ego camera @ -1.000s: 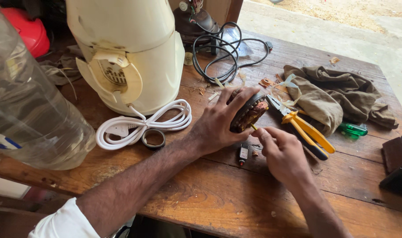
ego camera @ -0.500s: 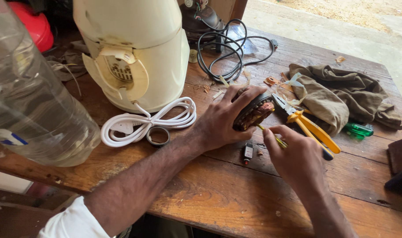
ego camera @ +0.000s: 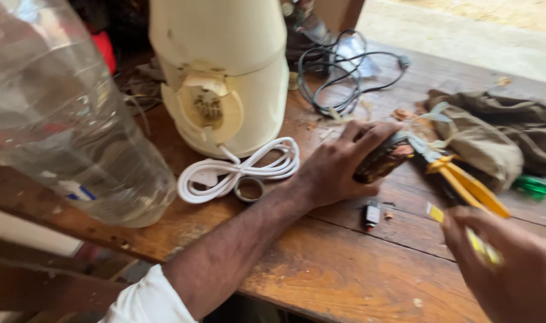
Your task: The person uses a yellow screwdriver to scrape and clean the copper windings inside a cylindrical electrical component held in the left hand. The person repeatedly rotates the component and works on different sections of the windings throughout the clip.
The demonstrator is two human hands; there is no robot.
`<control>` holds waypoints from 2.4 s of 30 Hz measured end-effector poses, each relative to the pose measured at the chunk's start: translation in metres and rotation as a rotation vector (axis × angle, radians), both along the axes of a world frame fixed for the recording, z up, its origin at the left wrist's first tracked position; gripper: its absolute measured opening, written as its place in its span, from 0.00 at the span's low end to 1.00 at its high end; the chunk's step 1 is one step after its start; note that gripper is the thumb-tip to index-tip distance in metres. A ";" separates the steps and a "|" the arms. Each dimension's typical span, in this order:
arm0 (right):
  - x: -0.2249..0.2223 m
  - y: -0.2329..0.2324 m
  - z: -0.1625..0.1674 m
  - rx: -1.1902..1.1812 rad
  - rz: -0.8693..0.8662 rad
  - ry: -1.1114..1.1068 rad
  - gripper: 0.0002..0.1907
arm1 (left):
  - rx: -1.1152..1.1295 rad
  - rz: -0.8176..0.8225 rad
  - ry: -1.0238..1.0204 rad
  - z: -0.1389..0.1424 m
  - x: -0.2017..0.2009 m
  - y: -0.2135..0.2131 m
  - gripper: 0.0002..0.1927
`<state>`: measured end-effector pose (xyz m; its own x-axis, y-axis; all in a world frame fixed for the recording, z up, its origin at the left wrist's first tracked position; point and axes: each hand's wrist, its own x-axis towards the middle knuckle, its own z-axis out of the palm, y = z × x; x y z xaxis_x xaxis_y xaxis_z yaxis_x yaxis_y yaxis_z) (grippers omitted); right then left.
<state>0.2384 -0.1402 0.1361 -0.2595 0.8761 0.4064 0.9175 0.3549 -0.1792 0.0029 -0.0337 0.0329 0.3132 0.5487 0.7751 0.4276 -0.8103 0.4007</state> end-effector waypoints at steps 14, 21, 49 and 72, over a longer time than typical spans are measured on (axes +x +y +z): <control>-0.094 -0.024 -0.092 -0.759 0.696 -0.045 0.14 | 0.051 0.028 -0.006 -0.018 -0.007 0.007 0.53; -0.109 -0.035 -0.125 -0.786 0.724 -0.015 0.13 | 0.095 0.008 -0.022 -0.043 0.001 0.029 0.55; 0.019 0.070 -0.040 -0.072 0.364 0.307 0.11 | -0.110 -0.040 0.027 0.022 0.005 0.001 0.53; 0.008 0.055 -0.067 0.206 0.208 0.337 0.10 | -0.049 0.058 0.037 0.013 0.019 -0.006 0.45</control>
<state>0.2466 -0.0853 0.0689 -0.2447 0.7110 0.6592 0.7258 0.5852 -0.3617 0.0220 -0.0397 0.0463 0.3080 0.6039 0.7352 0.4887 -0.7634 0.4224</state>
